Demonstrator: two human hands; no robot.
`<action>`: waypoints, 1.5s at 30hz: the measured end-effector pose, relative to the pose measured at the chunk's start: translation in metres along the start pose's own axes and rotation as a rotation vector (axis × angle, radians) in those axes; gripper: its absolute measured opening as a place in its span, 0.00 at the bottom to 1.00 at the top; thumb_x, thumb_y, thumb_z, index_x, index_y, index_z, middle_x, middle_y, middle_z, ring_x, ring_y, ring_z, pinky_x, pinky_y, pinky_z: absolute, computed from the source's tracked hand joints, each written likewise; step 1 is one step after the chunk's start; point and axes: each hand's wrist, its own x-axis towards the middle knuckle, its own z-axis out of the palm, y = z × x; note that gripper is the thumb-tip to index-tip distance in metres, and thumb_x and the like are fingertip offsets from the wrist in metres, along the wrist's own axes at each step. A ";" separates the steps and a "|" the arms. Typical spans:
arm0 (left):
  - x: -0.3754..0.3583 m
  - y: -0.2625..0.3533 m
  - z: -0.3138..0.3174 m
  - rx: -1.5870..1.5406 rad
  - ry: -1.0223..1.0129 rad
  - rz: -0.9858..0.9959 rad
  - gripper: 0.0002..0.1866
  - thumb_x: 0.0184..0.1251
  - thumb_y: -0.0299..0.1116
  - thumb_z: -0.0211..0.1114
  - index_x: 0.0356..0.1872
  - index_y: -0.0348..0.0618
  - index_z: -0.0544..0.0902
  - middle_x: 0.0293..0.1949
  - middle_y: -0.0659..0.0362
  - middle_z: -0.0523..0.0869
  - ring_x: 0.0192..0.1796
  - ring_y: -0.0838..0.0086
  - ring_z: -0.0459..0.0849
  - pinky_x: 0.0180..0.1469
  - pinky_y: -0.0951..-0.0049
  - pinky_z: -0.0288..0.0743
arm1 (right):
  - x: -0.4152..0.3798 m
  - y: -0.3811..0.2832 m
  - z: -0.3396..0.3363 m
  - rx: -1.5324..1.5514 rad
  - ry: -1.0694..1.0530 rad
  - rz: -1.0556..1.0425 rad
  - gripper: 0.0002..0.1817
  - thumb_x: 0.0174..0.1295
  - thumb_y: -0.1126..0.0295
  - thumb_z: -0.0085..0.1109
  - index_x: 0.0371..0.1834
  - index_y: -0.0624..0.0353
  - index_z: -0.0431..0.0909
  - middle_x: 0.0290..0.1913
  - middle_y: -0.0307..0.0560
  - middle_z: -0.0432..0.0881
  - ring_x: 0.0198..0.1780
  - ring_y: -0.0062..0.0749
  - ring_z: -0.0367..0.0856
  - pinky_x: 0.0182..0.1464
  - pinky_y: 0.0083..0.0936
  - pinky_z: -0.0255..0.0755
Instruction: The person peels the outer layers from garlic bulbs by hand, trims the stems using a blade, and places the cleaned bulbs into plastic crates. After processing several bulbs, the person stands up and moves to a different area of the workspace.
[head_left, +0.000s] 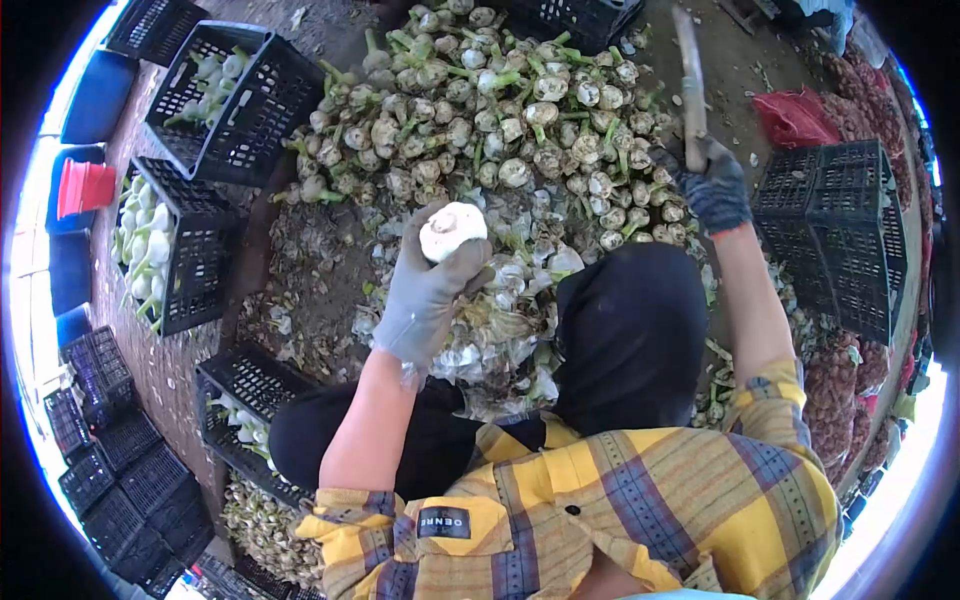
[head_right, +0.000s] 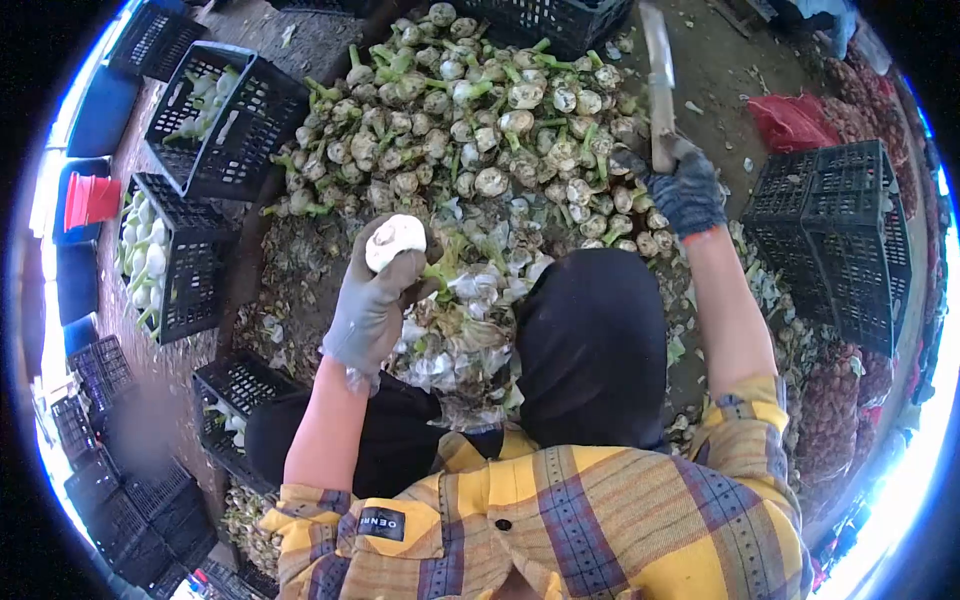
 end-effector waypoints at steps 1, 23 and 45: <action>-0.005 0.000 0.001 0.003 -0.025 0.027 0.33 0.52 0.26 0.67 0.60 0.51 0.63 0.46 0.60 0.77 0.48 0.70 0.79 0.42 0.70 0.78 | -0.017 -0.012 0.000 -0.049 -0.229 0.014 0.22 0.64 0.61 0.50 0.56 0.65 0.65 0.35 0.47 0.77 0.30 0.34 0.79 0.35 0.34 0.78; -0.014 -0.008 -0.056 0.643 -0.283 0.584 0.42 0.43 0.29 0.75 0.60 0.44 0.59 0.50 0.56 0.74 0.51 0.73 0.75 0.54 0.73 0.73 | -0.172 0.030 0.078 -1.505 -1.159 -0.693 0.17 0.49 0.59 0.63 0.31 0.62 0.76 0.25 0.54 0.77 0.29 0.45 0.78 0.33 0.33 0.72; -0.056 0.026 -0.045 0.644 -0.559 0.326 0.32 0.46 0.33 0.74 0.55 0.43 0.71 0.49 0.61 0.77 0.49 0.80 0.75 0.55 0.75 0.69 | -0.191 0.022 0.111 -1.960 -1.498 -0.569 0.27 0.42 0.46 0.64 0.38 0.56 0.80 0.30 0.56 0.80 0.34 0.51 0.79 0.37 0.39 0.73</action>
